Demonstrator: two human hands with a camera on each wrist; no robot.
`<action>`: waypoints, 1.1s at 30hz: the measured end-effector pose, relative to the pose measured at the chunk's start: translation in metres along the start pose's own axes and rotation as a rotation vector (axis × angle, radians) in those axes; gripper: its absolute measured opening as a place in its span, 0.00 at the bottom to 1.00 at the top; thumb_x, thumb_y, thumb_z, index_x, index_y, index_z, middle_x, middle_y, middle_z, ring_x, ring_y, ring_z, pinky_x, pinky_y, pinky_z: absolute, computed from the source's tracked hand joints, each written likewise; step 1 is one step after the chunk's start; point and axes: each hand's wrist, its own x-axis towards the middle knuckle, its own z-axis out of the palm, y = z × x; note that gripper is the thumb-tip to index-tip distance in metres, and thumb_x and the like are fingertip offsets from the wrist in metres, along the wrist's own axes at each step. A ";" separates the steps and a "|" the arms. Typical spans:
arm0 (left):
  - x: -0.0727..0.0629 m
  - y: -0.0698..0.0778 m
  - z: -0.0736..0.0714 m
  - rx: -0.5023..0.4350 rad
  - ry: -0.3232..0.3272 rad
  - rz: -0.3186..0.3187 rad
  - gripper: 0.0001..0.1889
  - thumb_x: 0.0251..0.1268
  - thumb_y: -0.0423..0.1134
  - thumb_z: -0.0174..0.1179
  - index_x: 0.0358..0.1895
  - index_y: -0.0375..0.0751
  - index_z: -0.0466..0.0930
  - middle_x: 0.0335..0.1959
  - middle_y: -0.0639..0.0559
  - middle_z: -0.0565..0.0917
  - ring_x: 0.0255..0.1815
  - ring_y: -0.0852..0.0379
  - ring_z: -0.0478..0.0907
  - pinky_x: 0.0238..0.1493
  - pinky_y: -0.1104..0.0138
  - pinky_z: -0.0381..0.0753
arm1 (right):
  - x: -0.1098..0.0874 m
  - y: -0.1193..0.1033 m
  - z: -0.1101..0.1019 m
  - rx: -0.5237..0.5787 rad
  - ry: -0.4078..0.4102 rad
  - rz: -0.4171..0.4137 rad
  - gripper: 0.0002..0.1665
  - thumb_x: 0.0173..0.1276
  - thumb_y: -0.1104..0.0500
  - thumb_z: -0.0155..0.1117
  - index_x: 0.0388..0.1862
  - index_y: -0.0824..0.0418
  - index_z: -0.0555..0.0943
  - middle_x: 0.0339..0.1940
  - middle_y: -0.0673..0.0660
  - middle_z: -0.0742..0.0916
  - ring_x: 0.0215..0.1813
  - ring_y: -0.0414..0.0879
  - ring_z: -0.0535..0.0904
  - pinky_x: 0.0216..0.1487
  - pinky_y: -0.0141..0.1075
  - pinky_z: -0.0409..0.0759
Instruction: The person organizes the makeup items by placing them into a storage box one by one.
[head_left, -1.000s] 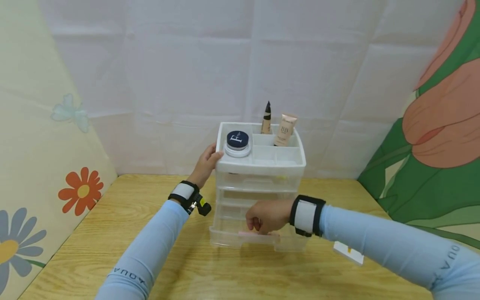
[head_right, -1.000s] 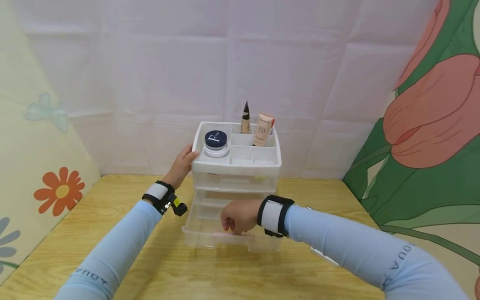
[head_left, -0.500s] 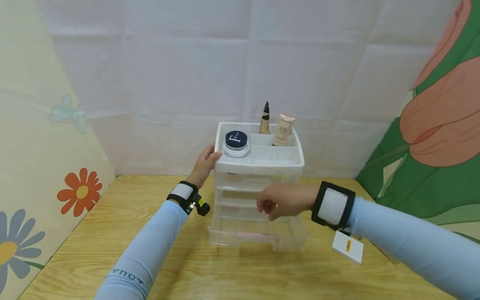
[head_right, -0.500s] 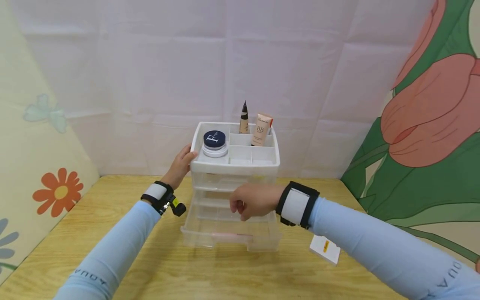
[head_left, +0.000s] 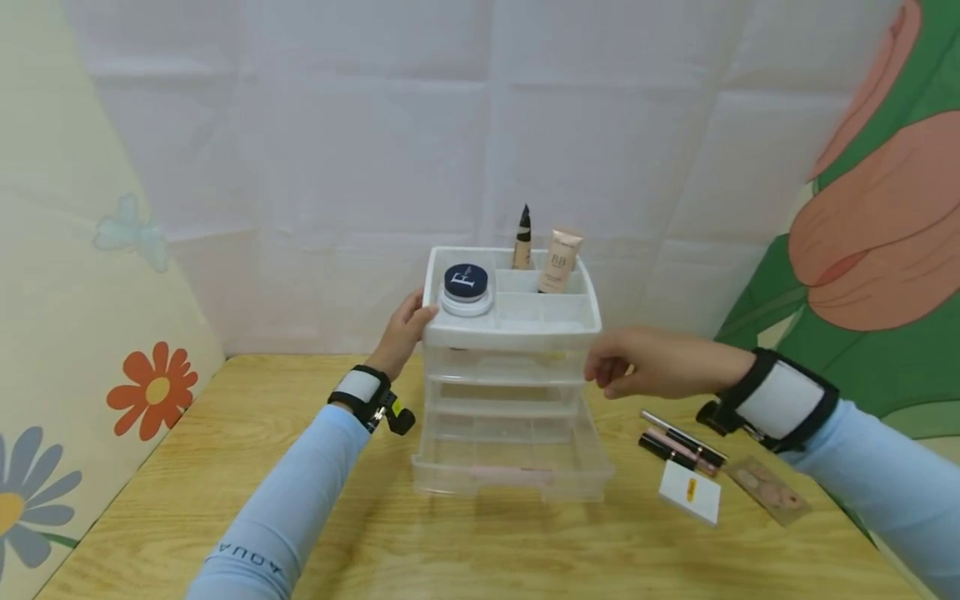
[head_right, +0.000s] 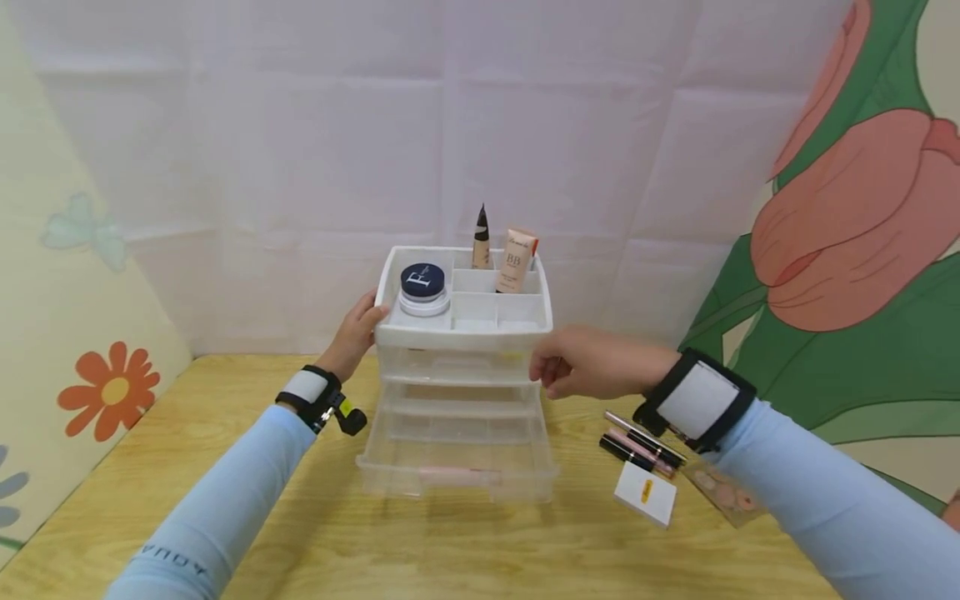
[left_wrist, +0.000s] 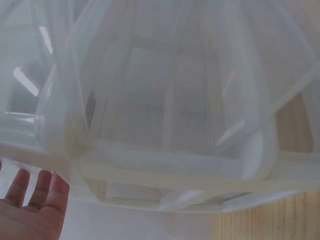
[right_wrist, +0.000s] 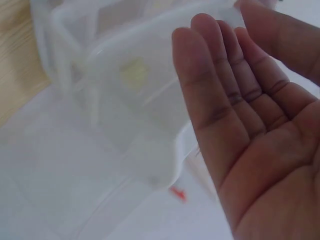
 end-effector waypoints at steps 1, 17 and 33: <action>0.000 0.000 0.000 -0.003 0.000 0.001 0.31 0.72 0.45 0.46 0.75 0.39 0.56 0.69 0.39 0.66 0.62 0.43 0.68 0.61 0.50 0.70 | -0.004 0.004 -0.001 0.005 0.009 0.006 0.07 0.68 0.62 0.64 0.44 0.55 0.80 0.36 0.45 0.81 0.41 0.39 0.78 0.41 0.36 0.79; -0.006 0.000 -0.011 -0.012 0.003 0.024 0.29 0.73 0.41 0.45 0.74 0.36 0.55 0.68 0.36 0.66 0.62 0.43 0.68 0.61 0.52 0.68 | -0.032 0.096 0.021 0.060 0.197 0.176 0.09 0.66 0.68 0.63 0.45 0.70 0.80 0.36 0.52 0.82 0.39 0.45 0.78 0.35 0.35 0.80; -0.007 0.003 -0.014 -0.005 0.014 0.034 0.30 0.73 0.41 0.45 0.74 0.34 0.55 0.68 0.36 0.66 0.61 0.43 0.68 0.60 0.52 0.69 | -0.039 0.188 0.079 0.027 0.218 0.368 0.07 0.60 0.70 0.66 0.37 0.71 0.79 0.32 0.56 0.83 0.37 0.51 0.78 0.39 0.47 0.78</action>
